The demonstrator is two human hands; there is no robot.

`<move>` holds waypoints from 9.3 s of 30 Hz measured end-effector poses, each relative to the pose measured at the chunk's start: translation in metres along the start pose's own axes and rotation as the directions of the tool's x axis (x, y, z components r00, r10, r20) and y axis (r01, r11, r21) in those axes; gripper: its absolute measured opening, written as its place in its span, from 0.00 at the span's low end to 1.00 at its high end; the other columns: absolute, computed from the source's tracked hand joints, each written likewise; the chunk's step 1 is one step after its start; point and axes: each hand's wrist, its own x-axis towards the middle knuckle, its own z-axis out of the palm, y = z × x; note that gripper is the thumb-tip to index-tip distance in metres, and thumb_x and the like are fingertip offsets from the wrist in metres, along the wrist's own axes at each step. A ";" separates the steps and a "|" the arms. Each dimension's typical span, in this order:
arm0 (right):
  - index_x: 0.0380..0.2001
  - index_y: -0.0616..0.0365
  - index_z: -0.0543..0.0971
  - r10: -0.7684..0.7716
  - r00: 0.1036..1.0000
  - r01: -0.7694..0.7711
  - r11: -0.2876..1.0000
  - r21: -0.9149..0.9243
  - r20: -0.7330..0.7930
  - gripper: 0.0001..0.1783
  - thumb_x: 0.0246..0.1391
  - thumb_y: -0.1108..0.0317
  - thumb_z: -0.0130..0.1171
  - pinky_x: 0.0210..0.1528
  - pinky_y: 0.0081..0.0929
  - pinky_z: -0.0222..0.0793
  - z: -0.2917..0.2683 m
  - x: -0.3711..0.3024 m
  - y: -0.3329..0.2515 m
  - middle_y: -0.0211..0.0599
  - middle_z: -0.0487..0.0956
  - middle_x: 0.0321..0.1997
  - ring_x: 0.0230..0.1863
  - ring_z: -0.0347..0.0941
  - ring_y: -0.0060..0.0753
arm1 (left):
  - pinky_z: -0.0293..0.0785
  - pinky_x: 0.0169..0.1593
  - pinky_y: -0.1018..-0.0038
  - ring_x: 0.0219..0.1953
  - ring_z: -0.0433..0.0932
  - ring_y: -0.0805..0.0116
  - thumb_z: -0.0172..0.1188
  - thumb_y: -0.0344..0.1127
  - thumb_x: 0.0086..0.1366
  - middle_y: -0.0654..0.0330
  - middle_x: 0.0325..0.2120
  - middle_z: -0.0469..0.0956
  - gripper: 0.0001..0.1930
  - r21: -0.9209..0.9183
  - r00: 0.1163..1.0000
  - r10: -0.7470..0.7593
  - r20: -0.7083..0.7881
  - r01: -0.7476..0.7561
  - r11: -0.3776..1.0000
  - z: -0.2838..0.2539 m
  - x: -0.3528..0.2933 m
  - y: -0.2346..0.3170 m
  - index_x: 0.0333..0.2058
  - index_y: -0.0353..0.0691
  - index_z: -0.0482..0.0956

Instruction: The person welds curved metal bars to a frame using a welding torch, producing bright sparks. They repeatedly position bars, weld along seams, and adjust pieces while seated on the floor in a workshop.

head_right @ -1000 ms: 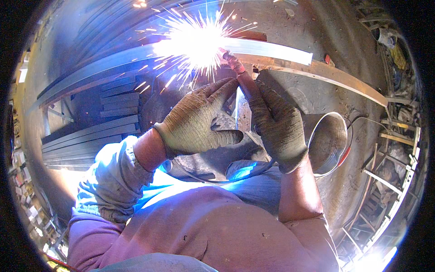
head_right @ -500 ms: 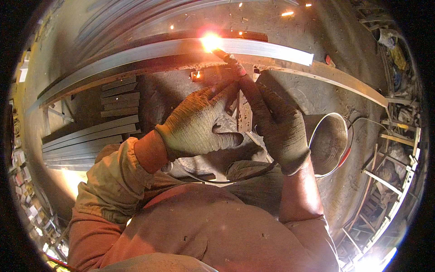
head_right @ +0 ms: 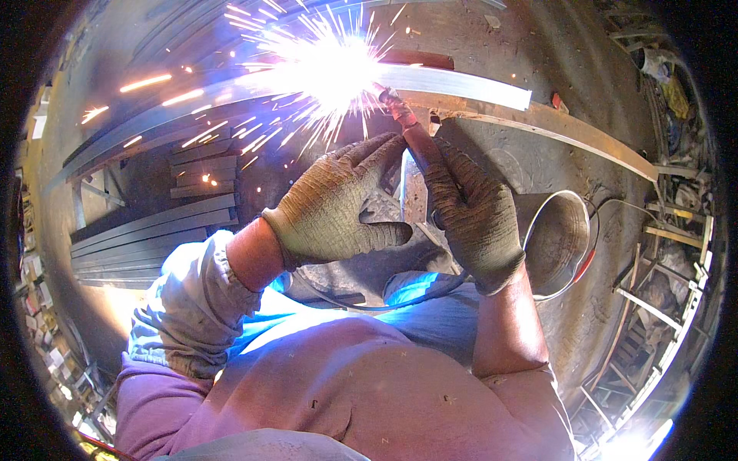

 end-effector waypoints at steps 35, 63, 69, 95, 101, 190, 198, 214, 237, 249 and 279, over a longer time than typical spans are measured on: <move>0.69 0.51 0.90 0.140 0.990 -0.140 0.987 0.073 -0.001 0.18 0.85 0.65 0.64 0.44 0.18 0.75 0.000 -0.004 -0.003 0.18 0.84 0.43 0.39 0.73 0.14 | 0.68 0.83 0.50 0.80 0.72 0.35 0.73 0.68 0.67 0.34 0.78 0.71 0.59 0.018 1.000 0.011 0.028 -0.011 1.000 0.000 0.001 0.002 0.81 0.27 0.65; 0.69 0.51 0.90 0.190 0.981 -0.191 0.980 0.053 0.023 0.18 0.86 0.62 0.63 0.38 0.21 0.73 -0.003 -0.005 -0.009 0.21 0.86 0.41 0.35 0.72 0.12 | 0.74 0.77 0.47 0.74 0.77 0.35 0.80 0.65 0.64 0.40 0.81 0.68 0.61 0.068 1.000 0.028 -0.010 -0.027 0.997 0.005 -0.004 -0.002 0.85 0.39 0.62; 0.68 0.53 0.90 0.172 0.985 -0.172 0.982 0.077 0.005 0.17 0.85 0.63 0.64 0.38 0.20 0.72 -0.001 -0.005 -0.009 0.20 0.84 0.39 0.36 0.71 0.12 | 0.70 0.80 0.49 0.78 0.73 0.37 0.74 0.68 0.67 0.36 0.79 0.70 0.58 0.037 0.999 0.002 0.040 -0.004 0.999 0.002 -0.004 0.000 0.82 0.32 0.65; 0.77 0.53 0.83 0.190 0.979 -0.193 0.981 0.035 0.071 0.26 0.84 0.56 0.65 0.36 0.20 0.75 -0.009 -0.005 0.001 0.25 0.90 0.44 0.32 0.74 0.13 | 0.73 0.78 0.47 0.75 0.76 0.32 0.78 0.63 0.67 0.35 0.79 0.70 0.58 0.076 0.997 0.075 -0.025 -0.073 0.994 0.000 -0.006 0.003 0.83 0.31 0.63; 0.69 0.54 0.88 0.104 0.995 -0.104 0.995 0.011 0.014 0.20 0.85 0.57 0.65 0.36 0.21 0.72 -0.003 -0.005 0.004 0.22 0.85 0.39 0.33 0.72 0.13 | 0.72 0.79 0.48 0.76 0.76 0.34 0.78 0.63 0.67 0.35 0.79 0.70 0.56 0.055 0.998 0.060 -0.003 -0.060 0.997 0.001 -0.006 0.002 0.82 0.31 0.65; 0.76 0.60 0.80 0.094 0.993 -0.117 0.857 0.502 0.071 0.31 0.84 0.49 0.61 0.33 0.24 0.75 -0.026 -0.012 0.018 0.34 0.90 0.48 0.31 0.80 0.21 | 0.71 0.80 0.47 0.75 0.76 0.38 0.84 0.55 0.62 0.41 0.74 0.77 0.48 0.501 0.962 -0.037 -0.272 0.174 0.848 -0.084 -0.024 -0.017 0.77 0.44 0.77; 0.74 0.58 0.82 0.193 0.976 -0.220 0.836 0.502 0.106 0.27 0.84 0.53 0.60 0.34 0.21 0.71 -0.018 -0.009 0.006 0.25 0.86 0.46 0.32 0.75 0.15 | 0.73 0.77 0.45 0.72 0.77 0.30 0.85 0.55 0.62 0.33 0.72 0.76 0.56 0.081 0.971 0.090 -0.221 -0.074 0.994 -0.002 -0.003 0.019 0.78 0.26 0.69; 0.76 0.57 0.82 0.250 0.968 -0.248 0.967 0.056 -0.022 0.30 0.83 0.51 0.65 0.31 0.21 0.73 -0.005 -0.009 0.004 0.31 0.90 0.39 0.28 0.77 0.16 | 0.75 0.76 0.47 0.72 0.78 0.32 0.80 0.56 0.64 0.33 0.73 0.75 0.54 -0.057 0.973 0.129 -0.192 -0.142 0.988 0.004 0.011 0.000 0.79 0.28 0.68; 0.75 0.61 0.83 0.179 0.984 -0.179 0.982 0.055 -0.013 0.23 0.86 0.64 0.61 0.60 0.26 0.82 -0.001 -0.005 0.024 0.35 0.91 0.60 0.54 0.84 0.20 | 0.77 0.74 0.49 0.71 0.80 0.31 0.84 0.52 0.64 0.33 0.72 0.77 0.56 -0.103 0.983 0.091 -0.162 -0.108 0.989 0.001 0.009 -0.005 0.80 0.25 0.66; 0.72 0.61 0.85 0.251 0.968 -0.248 0.963 0.106 -0.012 0.21 0.86 0.64 0.61 0.55 0.22 0.79 0.002 -0.004 0.011 0.29 0.90 0.51 0.49 0.80 0.16 | 0.77 0.74 0.49 0.70 0.80 0.30 0.85 0.53 0.66 0.32 0.70 0.77 0.55 -0.104 0.986 0.083 -0.144 -0.099 0.990 -0.002 0.006 -0.003 0.79 0.23 0.67; 0.73 0.56 0.86 0.271 0.963 -0.269 0.953 0.141 0.008 0.22 0.86 0.59 0.62 0.42 0.21 0.75 0.001 -0.006 0.003 0.22 0.87 0.42 0.38 0.74 0.12 | 0.74 0.77 0.48 0.72 0.78 0.31 0.78 0.64 0.65 0.32 0.74 0.75 0.57 -0.105 0.996 0.048 -0.081 -0.057 0.993 0.002 0.008 -0.008 0.80 0.28 0.68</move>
